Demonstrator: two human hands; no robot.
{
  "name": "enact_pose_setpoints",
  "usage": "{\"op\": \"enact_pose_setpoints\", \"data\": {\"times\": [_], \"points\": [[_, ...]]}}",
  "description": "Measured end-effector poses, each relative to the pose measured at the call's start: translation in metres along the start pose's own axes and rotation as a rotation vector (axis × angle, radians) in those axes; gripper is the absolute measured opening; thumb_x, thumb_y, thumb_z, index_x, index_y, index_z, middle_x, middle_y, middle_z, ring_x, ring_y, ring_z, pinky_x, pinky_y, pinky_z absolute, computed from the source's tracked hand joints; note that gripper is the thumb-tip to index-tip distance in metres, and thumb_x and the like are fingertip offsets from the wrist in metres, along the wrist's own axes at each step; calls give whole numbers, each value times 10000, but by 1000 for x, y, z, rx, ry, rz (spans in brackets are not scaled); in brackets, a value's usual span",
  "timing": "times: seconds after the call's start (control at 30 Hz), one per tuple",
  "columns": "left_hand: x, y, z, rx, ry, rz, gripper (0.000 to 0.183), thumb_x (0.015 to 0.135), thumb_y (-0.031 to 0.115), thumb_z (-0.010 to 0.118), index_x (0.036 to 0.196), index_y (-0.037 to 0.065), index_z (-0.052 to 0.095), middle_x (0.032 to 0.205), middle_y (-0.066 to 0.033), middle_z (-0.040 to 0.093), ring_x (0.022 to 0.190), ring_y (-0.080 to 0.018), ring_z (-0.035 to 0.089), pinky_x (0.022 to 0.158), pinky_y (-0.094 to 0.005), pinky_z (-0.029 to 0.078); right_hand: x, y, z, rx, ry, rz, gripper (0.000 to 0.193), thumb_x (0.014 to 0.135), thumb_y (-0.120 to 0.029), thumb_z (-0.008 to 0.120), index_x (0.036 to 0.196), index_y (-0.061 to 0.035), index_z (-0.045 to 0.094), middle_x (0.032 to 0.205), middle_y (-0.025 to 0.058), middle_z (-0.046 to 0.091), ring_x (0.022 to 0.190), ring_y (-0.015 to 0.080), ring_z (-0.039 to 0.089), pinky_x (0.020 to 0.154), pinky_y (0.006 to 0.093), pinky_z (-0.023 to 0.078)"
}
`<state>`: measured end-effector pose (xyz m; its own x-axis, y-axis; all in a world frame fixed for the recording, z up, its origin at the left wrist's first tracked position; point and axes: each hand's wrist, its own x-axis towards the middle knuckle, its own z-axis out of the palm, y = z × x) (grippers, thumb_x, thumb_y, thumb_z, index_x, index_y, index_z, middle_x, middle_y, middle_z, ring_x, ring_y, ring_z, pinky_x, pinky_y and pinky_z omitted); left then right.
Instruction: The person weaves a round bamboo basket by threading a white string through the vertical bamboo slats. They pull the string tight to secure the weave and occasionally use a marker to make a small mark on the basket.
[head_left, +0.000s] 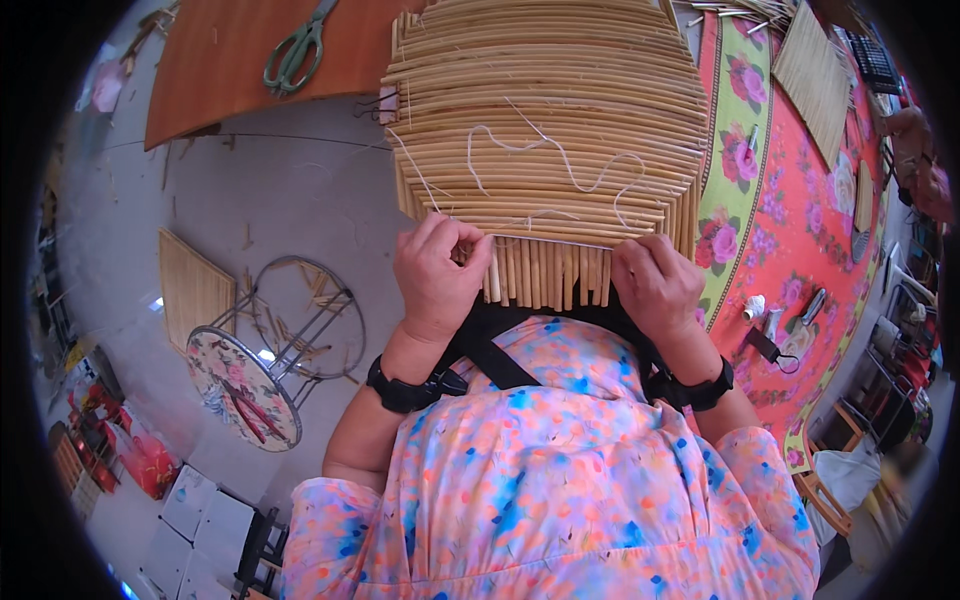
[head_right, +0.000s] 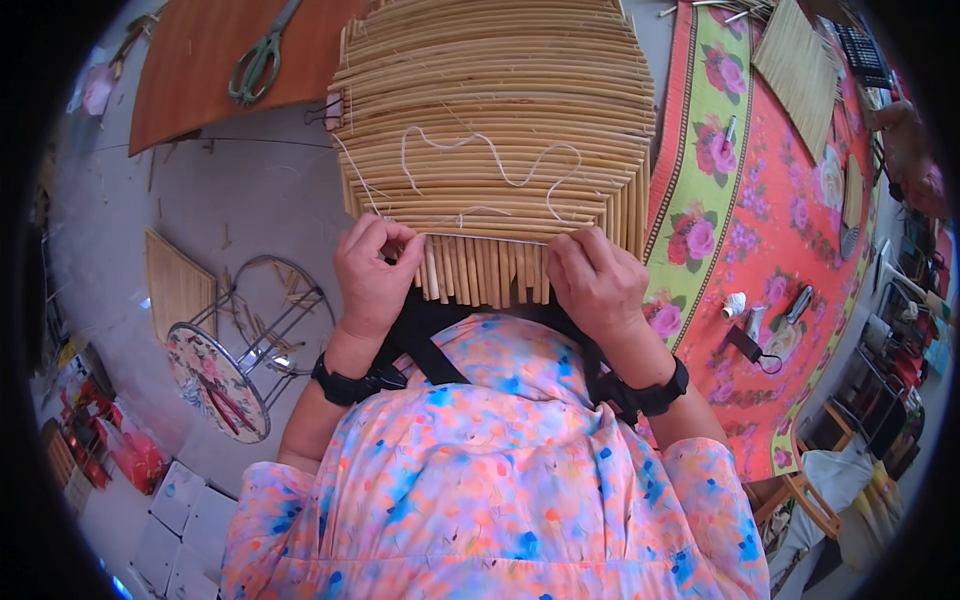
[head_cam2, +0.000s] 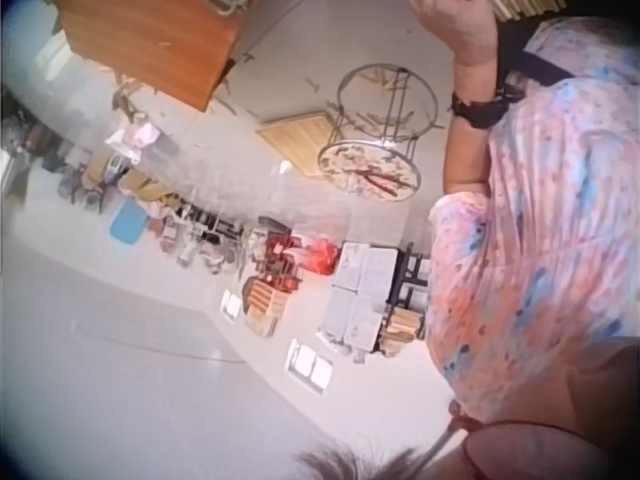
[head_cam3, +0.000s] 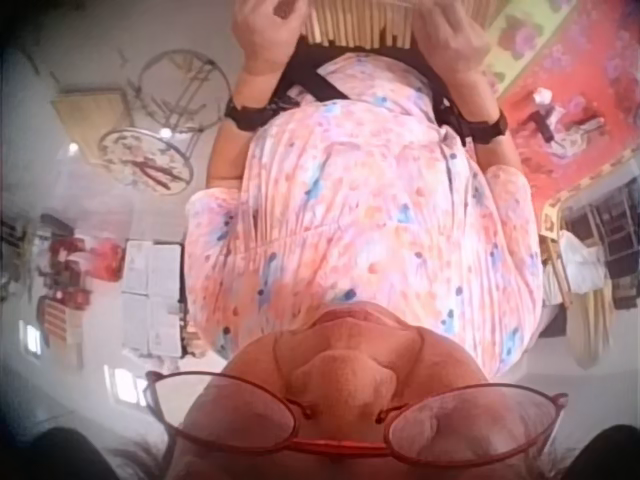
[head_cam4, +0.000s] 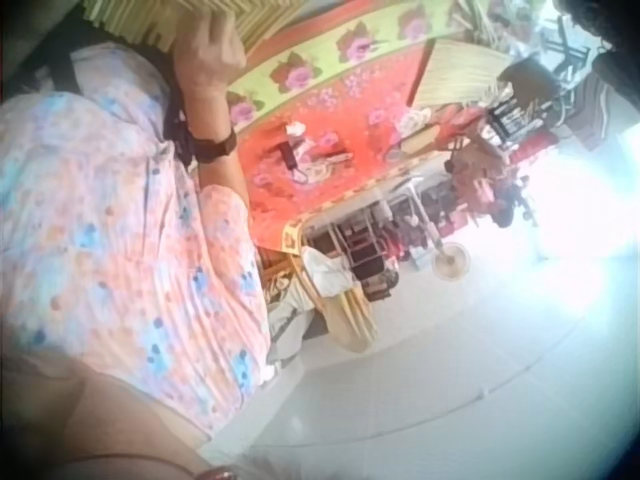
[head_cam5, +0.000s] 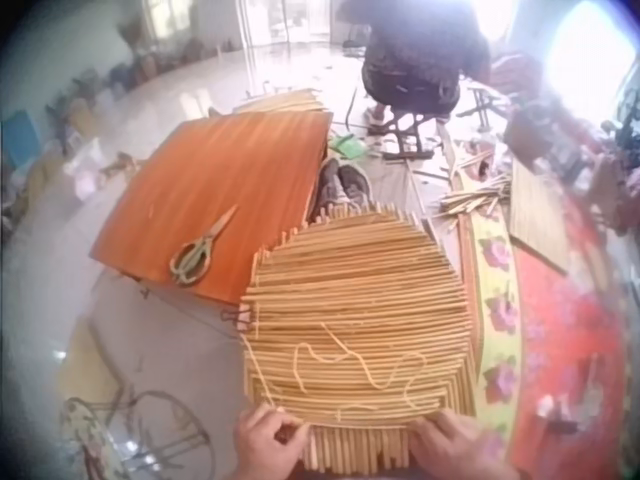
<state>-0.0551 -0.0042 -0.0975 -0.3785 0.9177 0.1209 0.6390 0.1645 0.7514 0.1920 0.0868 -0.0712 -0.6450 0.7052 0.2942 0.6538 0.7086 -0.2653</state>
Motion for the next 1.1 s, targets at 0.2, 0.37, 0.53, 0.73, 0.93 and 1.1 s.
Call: {"op": "enact_pose_setpoints", "data": {"times": [0.2,0.37,0.53,0.73,0.93,1.1], "points": [[-7,2,3,-99,18,-208,208,726,107,834,682,106,630,694,-2,612,578,-192,595,618,-339,446,-1,0,1,2,-3,1,151,745,-82,727,887,-116,688,798,24,588,582,198,600,516,312,471],[-10,2,3,-89,19,-222,172,773,43,819,732,11,655,695,-43,596,584,-122,580,540,-257,453,0,0,0,6,-3,-5,155,740,-71,727,883,-116,685,793,26,584,576,198,594,512,312,466],[-10,3,3,-61,24,-221,187,772,53,827,726,11,650,694,-42,596,582,-120,577,541,-257,450,0,1,0,12,-6,-5,158,738,-66,731,881,-115,685,792,27,583,570,198,587,507,312,463],[-11,1,7,-94,45,-236,201,760,59,830,711,32,636,697,-42,601,581,-147,580,540,-283,452,-4,4,4,56,31,-2,153,741,-66,739,878,-112,689,807,28,601,588,198,609,517,315,482],[-10,0,9,-118,61,-241,216,723,65,844,691,57,631,684,-51,614,563,-195,608,521,-319,466,-6,8,3,58,41,-17,149,748,-80,756,875,-122,693,799,15,609,580,193,610,515,312,490],[-7,3,6,-117,48,-210,220,740,66,838,685,50,626,673,-41,599,547,-175,592,514,-306,457,-5,8,4,69,72,-21,152,746,-76,760,871,-131,695,783,6,605,563,177,600,492,307,481]]}}
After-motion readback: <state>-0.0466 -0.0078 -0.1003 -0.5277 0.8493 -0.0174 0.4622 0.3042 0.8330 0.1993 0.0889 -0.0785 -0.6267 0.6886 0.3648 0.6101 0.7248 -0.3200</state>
